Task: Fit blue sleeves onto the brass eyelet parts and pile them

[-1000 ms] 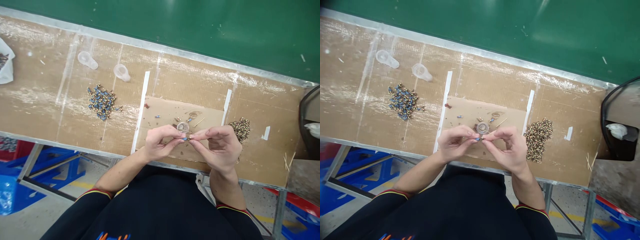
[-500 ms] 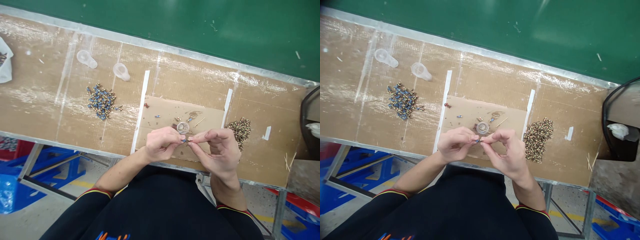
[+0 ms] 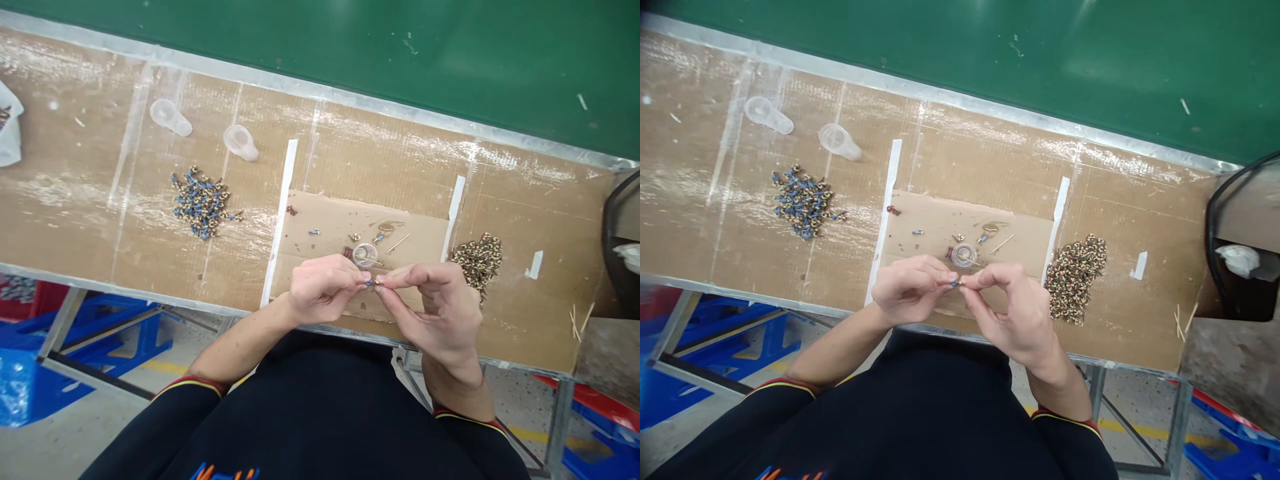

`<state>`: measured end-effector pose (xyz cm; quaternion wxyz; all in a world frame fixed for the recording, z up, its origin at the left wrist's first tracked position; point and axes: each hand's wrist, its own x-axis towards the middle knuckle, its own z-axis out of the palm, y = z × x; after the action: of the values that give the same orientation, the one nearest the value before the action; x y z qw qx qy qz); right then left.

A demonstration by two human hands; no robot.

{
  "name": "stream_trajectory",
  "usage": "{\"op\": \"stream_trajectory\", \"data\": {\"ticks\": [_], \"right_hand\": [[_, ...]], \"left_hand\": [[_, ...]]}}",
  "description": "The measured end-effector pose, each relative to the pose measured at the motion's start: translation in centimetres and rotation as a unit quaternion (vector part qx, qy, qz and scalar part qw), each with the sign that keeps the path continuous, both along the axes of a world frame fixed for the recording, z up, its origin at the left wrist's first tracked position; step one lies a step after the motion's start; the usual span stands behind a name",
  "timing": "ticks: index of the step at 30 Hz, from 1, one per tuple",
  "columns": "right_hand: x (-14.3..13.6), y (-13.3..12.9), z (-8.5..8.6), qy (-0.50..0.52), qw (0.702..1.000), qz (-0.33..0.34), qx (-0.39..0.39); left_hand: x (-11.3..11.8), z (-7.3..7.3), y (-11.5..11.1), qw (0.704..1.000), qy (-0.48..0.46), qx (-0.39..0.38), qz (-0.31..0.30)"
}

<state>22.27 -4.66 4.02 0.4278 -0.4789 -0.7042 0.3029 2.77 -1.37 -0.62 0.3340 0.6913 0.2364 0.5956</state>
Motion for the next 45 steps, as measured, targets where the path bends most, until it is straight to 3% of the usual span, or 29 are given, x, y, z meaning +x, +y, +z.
{"op": "stream_trajectory", "data": {"ticks": [7,11,15,20,27,32,39,45], "right_hand": [[-0.1,0.2,-0.1,0.013,1.0,0.008,-0.01],[-0.8,0.4,-0.8,0.04,0.999,-0.012,0.004],[-0.8,1.2,-1.2,0.065,0.995,-0.005,0.076],[-0.1,2.2,-1.2,-0.043,0.979,0.02,0.199],[-0.5,2.7,-1.1,-0.087,0.97,0.025,0.224],[-0.6,2.6,-0.9,-0.074,0.975,0.019,0.21],[-0.8,2.4,-0.5,-0.046,0.986,0.051,0.154],[-0.8,2.2,-0.1,-0.037,0.988,0.067,0.132]], "left_hand": [[0.0,0.0,-0.1,1.0,-0.007,-0.015,-0.01],[0.2,-0.1,-0.4,0.996,-0.036,-0.079,0.007],[0.3,0.1,-0.4,0.988,-0.088,-0.128,0.014],[0.1,0.4,-0.2,0.984,-0.093,-0.154,-0.009],[-0.4,0.4,-0.1,0.984,-0.039,-0.172,-0.032],[-0.6,0.7,0.1,0.992,0.01,-0.119,-0.034],[-0.4,0.3,0.3,0.999,0.037,0.011,0.033],[-0.3,0.3,0.3,0.997,0.045,0.045,0.041]]}}
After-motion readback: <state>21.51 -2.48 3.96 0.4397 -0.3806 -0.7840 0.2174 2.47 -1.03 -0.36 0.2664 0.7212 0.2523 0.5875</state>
